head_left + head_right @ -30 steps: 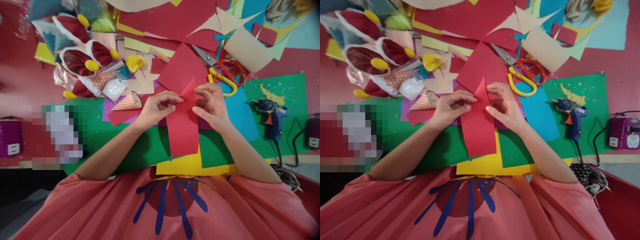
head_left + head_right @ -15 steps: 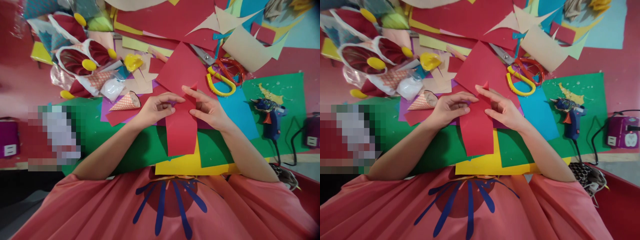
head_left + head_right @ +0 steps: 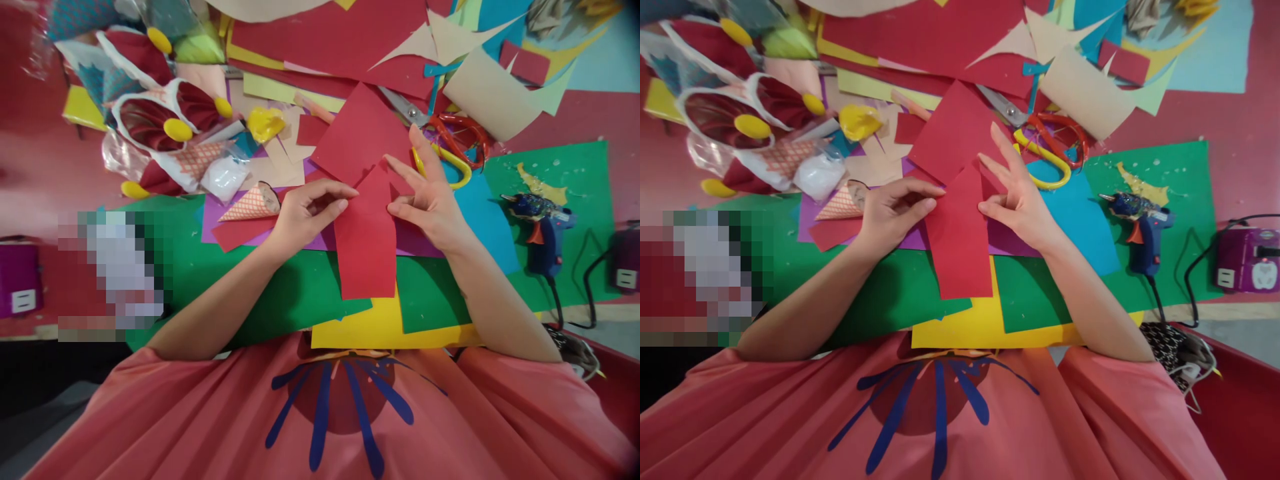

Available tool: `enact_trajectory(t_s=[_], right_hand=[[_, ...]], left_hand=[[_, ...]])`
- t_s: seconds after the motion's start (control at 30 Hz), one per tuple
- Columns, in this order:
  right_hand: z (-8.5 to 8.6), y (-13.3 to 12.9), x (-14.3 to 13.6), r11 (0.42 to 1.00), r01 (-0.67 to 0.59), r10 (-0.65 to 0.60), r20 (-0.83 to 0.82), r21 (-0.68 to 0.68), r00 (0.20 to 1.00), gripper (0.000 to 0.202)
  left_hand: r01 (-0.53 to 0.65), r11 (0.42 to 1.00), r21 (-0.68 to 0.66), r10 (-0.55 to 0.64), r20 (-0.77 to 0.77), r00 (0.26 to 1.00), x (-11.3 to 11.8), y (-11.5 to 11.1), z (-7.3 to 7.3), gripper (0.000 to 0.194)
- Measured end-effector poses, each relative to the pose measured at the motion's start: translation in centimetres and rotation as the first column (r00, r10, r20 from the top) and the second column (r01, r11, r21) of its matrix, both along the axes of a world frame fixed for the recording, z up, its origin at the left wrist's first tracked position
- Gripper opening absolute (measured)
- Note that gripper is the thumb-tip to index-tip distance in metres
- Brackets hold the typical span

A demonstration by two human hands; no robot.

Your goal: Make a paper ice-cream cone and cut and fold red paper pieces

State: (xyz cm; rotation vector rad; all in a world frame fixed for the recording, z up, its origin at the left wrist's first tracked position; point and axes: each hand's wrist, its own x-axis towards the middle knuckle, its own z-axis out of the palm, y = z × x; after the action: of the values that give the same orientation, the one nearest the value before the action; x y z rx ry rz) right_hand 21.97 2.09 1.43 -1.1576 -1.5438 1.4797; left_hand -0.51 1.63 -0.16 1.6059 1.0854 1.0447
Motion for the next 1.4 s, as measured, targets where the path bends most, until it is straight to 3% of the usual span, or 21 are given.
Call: enact_trajectory(t_s=[0.23, 0.67, 0.87, 1.03, 1.17, 1.4], right_hand=[[-1.6, 0.3, 0.1, 0.999, 0.053, -0.053, -0.017, 0.008, 0.998, 0.082], [-1.0, -0.1, 0.0, 0.995, 0.096, -0.094, 0.052, -0.035, 0.994, 0.061], [-1.0, 0.0, 0.0, 0.991, 0.128, -0.127, 0.045, -0.031, 0.991, 0.045], [0.0, -0.9, -0.5, 0.996, 0.06, -0.061, 0.017, 0.066, 0.998, 0.055], [0.0, -1.3, -0.9, 0.995, -0.029, 0.026, 0.038, 0.099, 0.999, 0.029], [-0.4, -1.1, -0.9, 0.993, 0.086, -0.087, 0.003, 0.087, 0.996, 0.021]], left_hand=[[-0.038, 0.999, 0.011, 0.038, -0.001, 0.999, 0.1, 0.1, 0.0, 0.02], [-0.065, 0.996, 0.053, 0.062, 0.059, 0.996, 0.1, 0.2, -0.2, 0.003], [-0.101, 0.994, 0.047, 0.098, 0.064, 0.993, 0.0, 0.3, -0.3, 0.009], [-0.092, 0.996, -0.017, 0.093, 0.055, 0.994, 0.0, 0.3, -0.4, 0.014], [-0.119, 0.993, -0.019, 0.12, 0.044, 0.992, 0.1, 0.1, -0.2, 0.022], [-0.022, 0.999, -0.04, 0.024, 0.065, 0.998, 0.3, -0.4, 0.1, 0.022]])
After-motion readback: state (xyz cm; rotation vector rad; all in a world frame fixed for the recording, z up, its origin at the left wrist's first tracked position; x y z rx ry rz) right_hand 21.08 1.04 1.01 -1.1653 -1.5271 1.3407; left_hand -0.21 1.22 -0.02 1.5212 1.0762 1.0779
